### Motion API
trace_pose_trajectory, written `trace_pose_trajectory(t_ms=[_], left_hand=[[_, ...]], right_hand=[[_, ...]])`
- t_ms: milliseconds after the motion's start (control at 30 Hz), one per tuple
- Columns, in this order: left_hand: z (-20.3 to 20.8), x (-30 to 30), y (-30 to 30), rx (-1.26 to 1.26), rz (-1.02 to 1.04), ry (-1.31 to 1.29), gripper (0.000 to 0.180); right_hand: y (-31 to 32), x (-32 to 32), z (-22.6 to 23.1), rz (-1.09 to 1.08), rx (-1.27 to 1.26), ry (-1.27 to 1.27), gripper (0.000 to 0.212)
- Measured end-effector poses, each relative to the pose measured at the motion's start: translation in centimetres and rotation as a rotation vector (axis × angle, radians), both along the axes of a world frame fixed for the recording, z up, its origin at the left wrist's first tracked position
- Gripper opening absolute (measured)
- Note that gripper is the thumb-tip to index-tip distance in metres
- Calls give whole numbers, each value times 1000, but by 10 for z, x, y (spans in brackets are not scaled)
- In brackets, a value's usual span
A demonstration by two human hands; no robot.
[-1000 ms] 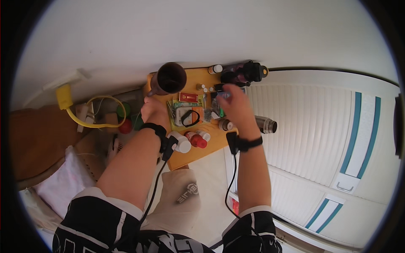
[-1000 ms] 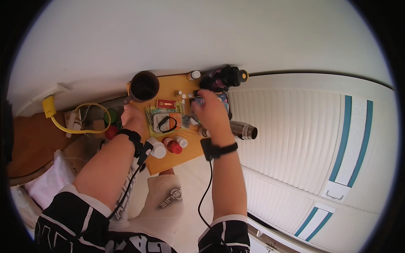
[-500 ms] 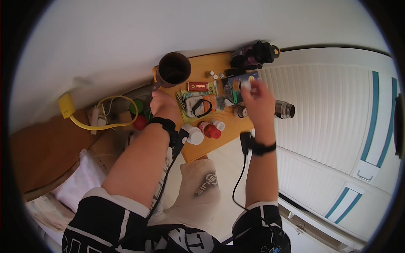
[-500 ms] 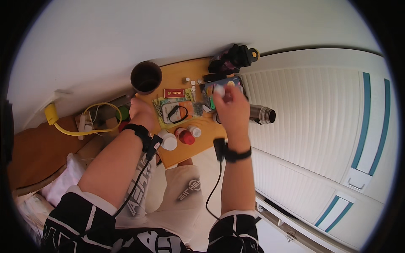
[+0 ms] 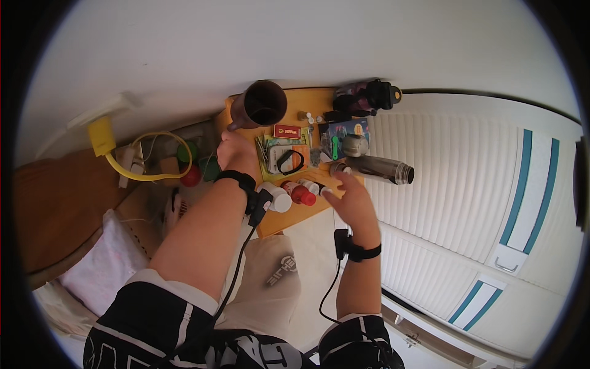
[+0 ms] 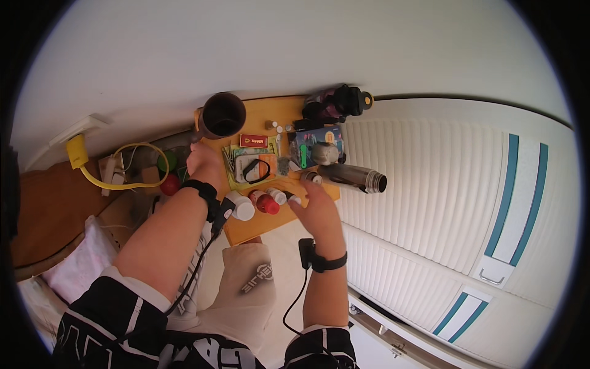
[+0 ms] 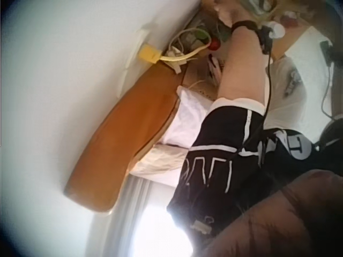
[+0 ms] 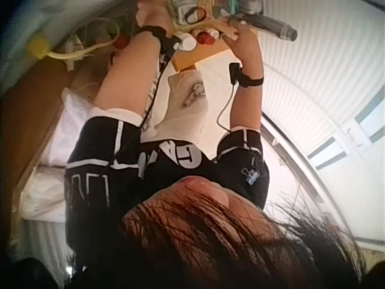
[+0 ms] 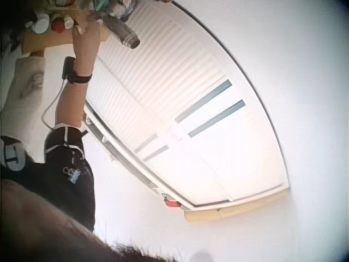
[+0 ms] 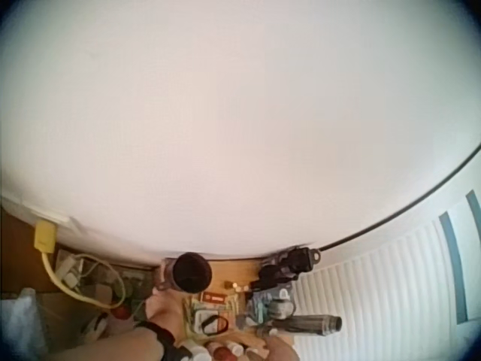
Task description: The person handles several small containers and items on a bedside table, then wipes the window sill, a bedroom door, and the surfaces of a white wardrobe with a cloth.
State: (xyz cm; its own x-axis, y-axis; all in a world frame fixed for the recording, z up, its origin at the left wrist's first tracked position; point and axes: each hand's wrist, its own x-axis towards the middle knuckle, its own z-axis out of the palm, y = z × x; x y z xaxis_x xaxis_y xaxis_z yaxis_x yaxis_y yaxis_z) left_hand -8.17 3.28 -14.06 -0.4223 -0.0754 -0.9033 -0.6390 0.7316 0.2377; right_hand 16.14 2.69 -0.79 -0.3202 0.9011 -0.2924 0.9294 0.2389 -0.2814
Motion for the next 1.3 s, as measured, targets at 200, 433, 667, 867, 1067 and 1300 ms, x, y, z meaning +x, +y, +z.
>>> trace_pose_trajectory(t_ms=[200, 433, 667, 867, 1067, 1300], left_hand=[[-13, 5, -5, -28, -62, -36, 63], [-8, 9, -5, 5, -132, -16, 56], [-7, 5, -10, 67, -132, 19, 59], [-80, 3, -15, 90, -284, 113, 57], [-15, 2, -87, 762, -429, 597, 25], [128, 44, -37, 1163, -1547, 628, 16]], right_hand=[[92, -81, -23, 131, 69, 111, 36], [119, -98, -38, 251, 115, 74, 17], [-15, -25, 21, -302, 107, 213, 21], [-135, -5, -61, -620, 144, 265, 24], [-114, -4, -86, -639, 200, 226, 29], [-123, 12, -104, -704, 281, 398, 42]])
